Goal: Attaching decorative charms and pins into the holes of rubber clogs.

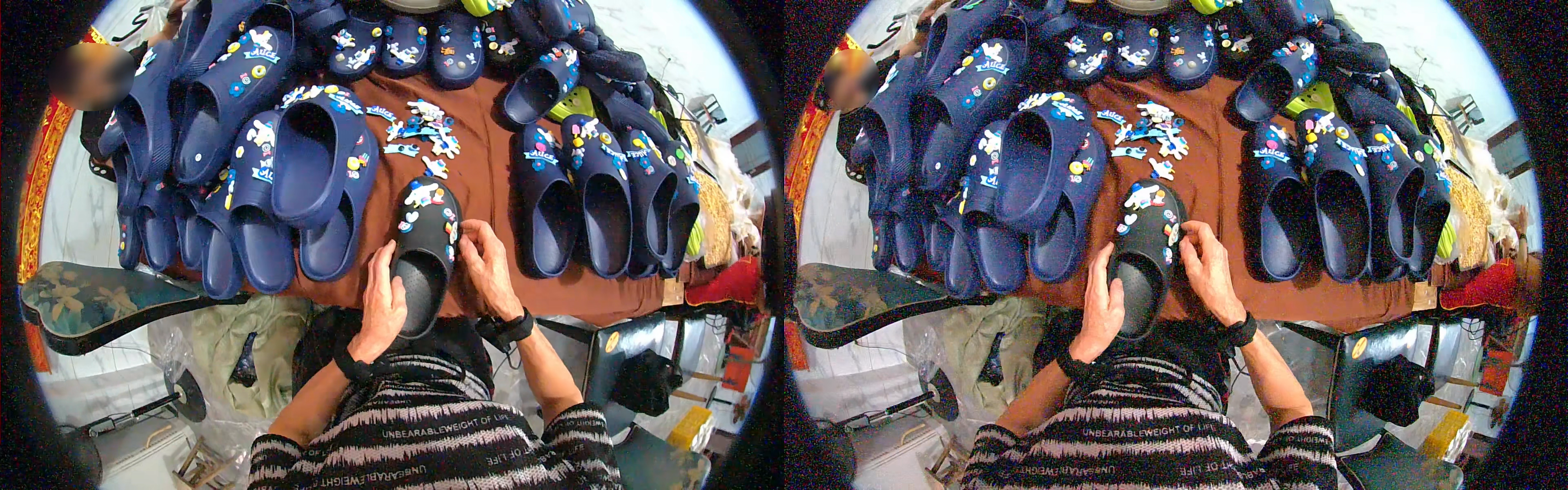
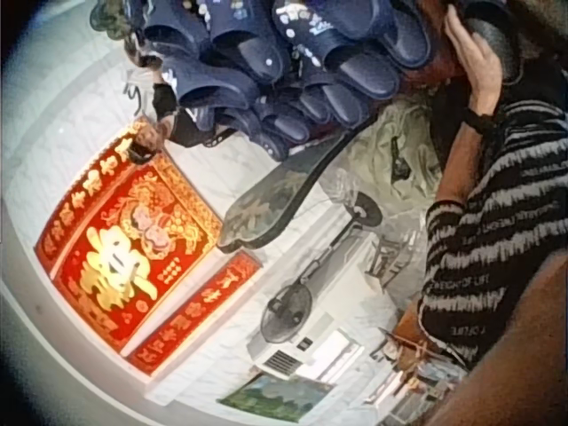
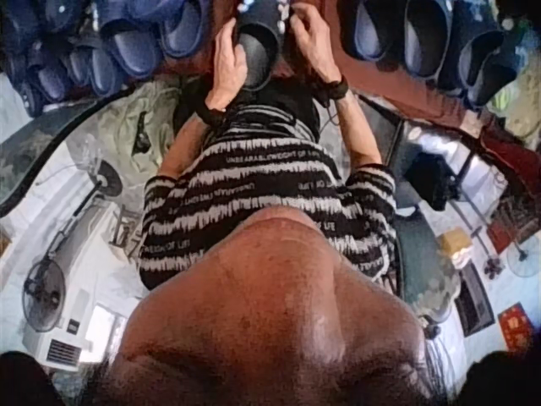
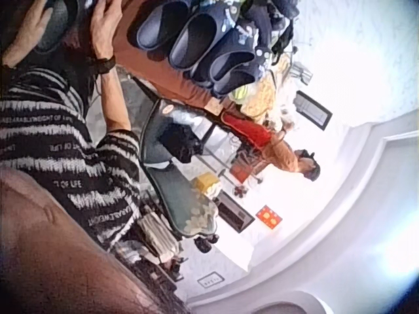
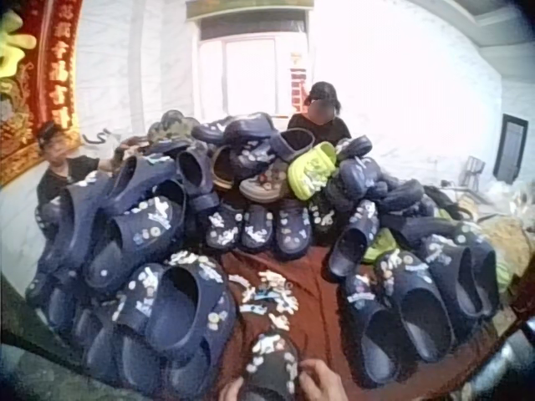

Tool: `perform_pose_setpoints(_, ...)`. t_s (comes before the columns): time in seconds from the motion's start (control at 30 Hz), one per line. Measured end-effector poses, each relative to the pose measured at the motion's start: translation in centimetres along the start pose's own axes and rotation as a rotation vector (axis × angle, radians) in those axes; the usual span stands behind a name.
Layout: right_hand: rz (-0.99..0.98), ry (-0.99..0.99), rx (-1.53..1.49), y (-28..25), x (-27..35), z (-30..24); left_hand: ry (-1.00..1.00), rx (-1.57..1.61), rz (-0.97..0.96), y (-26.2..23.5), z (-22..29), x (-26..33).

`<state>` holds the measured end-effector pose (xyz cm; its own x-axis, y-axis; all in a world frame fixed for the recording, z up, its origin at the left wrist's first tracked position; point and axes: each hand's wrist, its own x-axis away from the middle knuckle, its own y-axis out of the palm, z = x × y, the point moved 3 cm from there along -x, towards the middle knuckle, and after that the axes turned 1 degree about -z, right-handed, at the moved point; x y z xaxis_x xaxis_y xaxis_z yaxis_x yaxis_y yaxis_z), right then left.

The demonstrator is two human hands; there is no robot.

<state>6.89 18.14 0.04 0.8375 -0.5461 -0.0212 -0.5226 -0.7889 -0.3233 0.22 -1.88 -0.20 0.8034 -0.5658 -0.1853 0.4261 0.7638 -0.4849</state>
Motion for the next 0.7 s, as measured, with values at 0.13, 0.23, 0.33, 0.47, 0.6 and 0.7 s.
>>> perform_pose_setpoints(0.13,-0.023,-0.035,0.031,-0.6,-1.2,0.6,0.011,0.024,-0.003,0.6,0.5,0.6)
perform_pose_setpoints(0.23,-0.002,-0.041,0.037,-0.9,-3.0,-0.2,0.023,-0.009,0.003,0.3,1.0,0.0)
perform_pose_setpoints(0.33,0.033,-0.176,0.118,-0.1,-4.6,-1.6,0.097,-0.039,0.044,-0.2,1.3,-1.3)
perform_pose_setpoints(0.47,-0.075,-0.279,0.285,1.5,-6.7,-4.8,0.284,-0.181,0.038,0.3,1.8,-2.7)
perform_pose_setpoints(0.6,-0.197,-0.427,0.598,3.1,-8.7,-4.9,0.267,-0.156,0.022,1.5,1.4,-2.7)
perform_pose_setpoints(0.7,-0.262,-0.489,0.641,3.4,-9.3,-4.8,0.254,-0.138,0.035,1.4,1.3,-2.7)
